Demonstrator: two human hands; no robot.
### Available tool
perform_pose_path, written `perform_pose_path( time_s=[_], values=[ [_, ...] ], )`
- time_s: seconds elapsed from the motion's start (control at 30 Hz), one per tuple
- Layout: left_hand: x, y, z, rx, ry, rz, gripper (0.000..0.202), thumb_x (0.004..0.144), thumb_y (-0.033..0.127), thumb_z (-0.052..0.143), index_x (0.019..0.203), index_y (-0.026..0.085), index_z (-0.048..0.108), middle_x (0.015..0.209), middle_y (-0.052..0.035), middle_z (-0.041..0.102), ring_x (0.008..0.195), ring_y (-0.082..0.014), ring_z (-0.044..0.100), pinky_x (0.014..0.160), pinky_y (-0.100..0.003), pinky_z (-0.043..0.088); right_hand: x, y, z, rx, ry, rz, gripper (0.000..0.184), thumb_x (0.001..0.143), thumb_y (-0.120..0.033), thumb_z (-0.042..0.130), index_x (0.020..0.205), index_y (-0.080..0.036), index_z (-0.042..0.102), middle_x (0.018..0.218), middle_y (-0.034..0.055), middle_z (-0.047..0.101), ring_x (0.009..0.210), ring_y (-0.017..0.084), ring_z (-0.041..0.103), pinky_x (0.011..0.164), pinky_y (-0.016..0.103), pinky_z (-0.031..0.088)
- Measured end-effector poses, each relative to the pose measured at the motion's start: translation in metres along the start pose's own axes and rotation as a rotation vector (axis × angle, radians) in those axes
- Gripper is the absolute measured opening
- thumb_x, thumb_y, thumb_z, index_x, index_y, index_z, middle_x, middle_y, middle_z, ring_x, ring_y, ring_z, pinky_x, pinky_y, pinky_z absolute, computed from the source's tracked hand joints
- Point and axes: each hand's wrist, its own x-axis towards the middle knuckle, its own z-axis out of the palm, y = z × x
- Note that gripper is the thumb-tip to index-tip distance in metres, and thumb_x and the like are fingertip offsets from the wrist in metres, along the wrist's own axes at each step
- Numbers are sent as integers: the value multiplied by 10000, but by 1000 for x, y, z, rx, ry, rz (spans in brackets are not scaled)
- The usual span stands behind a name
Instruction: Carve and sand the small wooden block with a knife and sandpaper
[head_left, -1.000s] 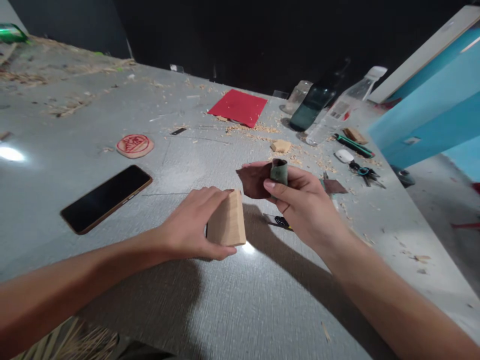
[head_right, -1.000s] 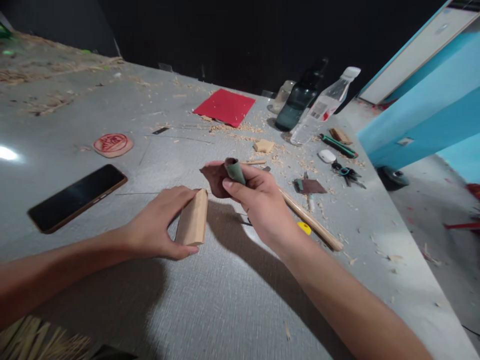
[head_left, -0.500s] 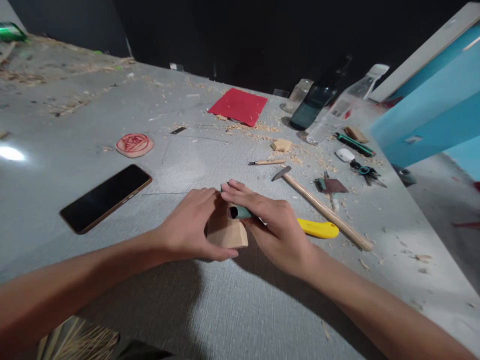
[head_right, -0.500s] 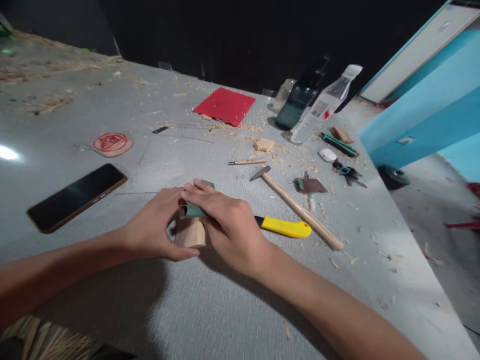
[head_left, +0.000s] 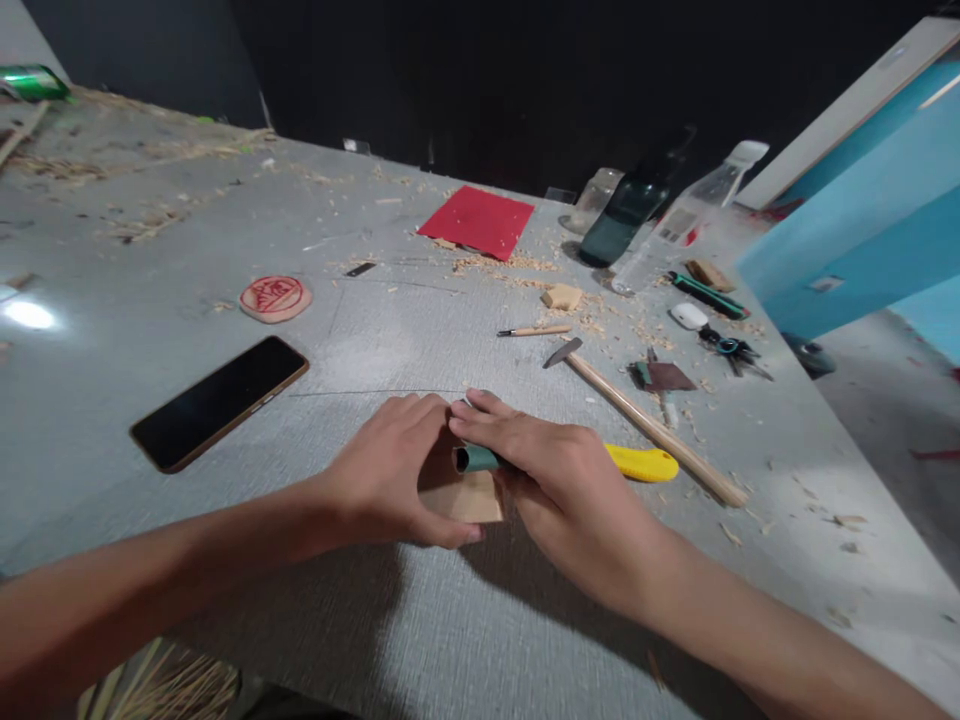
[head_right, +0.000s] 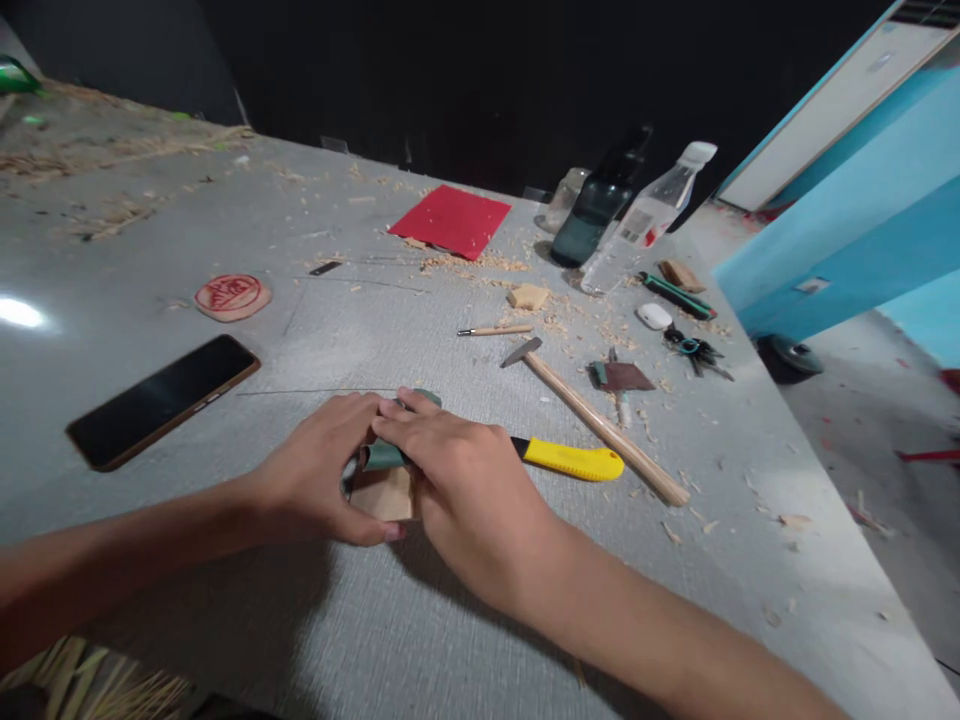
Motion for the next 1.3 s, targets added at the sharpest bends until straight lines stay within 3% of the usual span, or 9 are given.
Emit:
perform_pose_path(
  time_s=[0.2, 0.4, 0.6, 0.7, 0.77, 0.83, 1.0, 1.13, 1.3],
  values=[
    [1, 2, 1, 7, 17, 4, 679, 596, 629, 838, 1086, 241, 574, 1043, -59, 657, 969, -319, 620, 892, -542, 496, -5, -1, 4, -85, 6, -10, 572, 870, 28, 427, 1339, -121, 718, 1410, 142, 704, 1404, 292, 603, 1168, 493, 544],
    [5, -13, -8, 145, 104, -28, 559, 701, 352, 723, 1219, 204, 573, 1165, -118, 656, 1054, -345, 628, 931, -537, 497, -13, -10, 15, -93, -84, -128, 632, 790, 40, 421, 1369, 5, 674, 1449, 203, 669, 1441, 298, 571, 1216, 452, 493],
    [6, -21, -14, 132, 108, -58, 631, 712, 407, 770, 1270, 196, 566, 1204, -119, 648, 1108, -355, 618, 967, -531, 485, -5, -22, -25, 257, -185, -4, 569, 910, 23, 482, 1326, -255, 753, 1332, 13, 769, 1257, 192, 727, 1094, 308, 597],
    [8, -17, -16, 136, 114, -79, 719, 704, 557, 815, 1279, 203, 568, 1210, -119, 641, 1111, -368, 613, 996, -557, 464, 1, -12, -40, 276, 61, 98, 461, 985, -77, 586, 1312, -350, 765, 1330, -35, 767, 1257, 228, 728, 1088, 355, 611],
    [9, -13, -16, 137, 95, -67, 784, 690, 636, 821, 1297, 212, 564, 1214, -116, 638, 1125, -372, 609, 1011, -565, 453, 5, 2, -40, 208, 268, 144, 427, 995, -113, 615, 1313, -355, 766, 1341, -29, 761, 1295, 263, 703, 1143, 431, 580],
    [8, -10, -14, 113, 79, -43, 796, 693, 638, 819, 1318, 223, 554, 1226, -110, 638, 1141, -362, 609, 1018, -552, 452, 7, 16, -34, 148, 359, 138, 442, 995, -103, 599, 1333, -342, 757, 1355, -15, 753, 1333, 274, 676, 1196, 487, 533],
    [6, -11, -9, 55, 81, -14, 738, 699, 625, 810, 1282, 243, 569, 1180, -84, 650, 1081, -329, 622, 968, -519, 468, 8, 30, -4, 142, 157, -18, 552, 938, -25, 533, 1401, -267, 712, 1439, 44, 695, 1408, 258, 609, 1240, 503, 478],
    [7, -13, -9, 84, 93, -12, 736, 704, 686, 797, 1255, 245, 589, 1116, -73, 656, 1035, -325, 623, 941, -524, 459, 3, 25, 16, 209, 115, 13, 576, 923, -5, 511, 1408, -247, 704, 1468, 62, 667, 1452, 248, 555, 1255, 510, 447],
    [7, -17, -14, 127, 146, -93, 671, 698, 581, 820, 1220, 220, 603, 1141, -93, 649, 1053, -340, 624, 924, -504, 465, 0, 2, 4, 351, 5, 72, 624, 848, 54, 499, 1290, -286, 778, 1256, -5, 799, 1303, 227, 695, 1271, 490, 421]
  ],
)
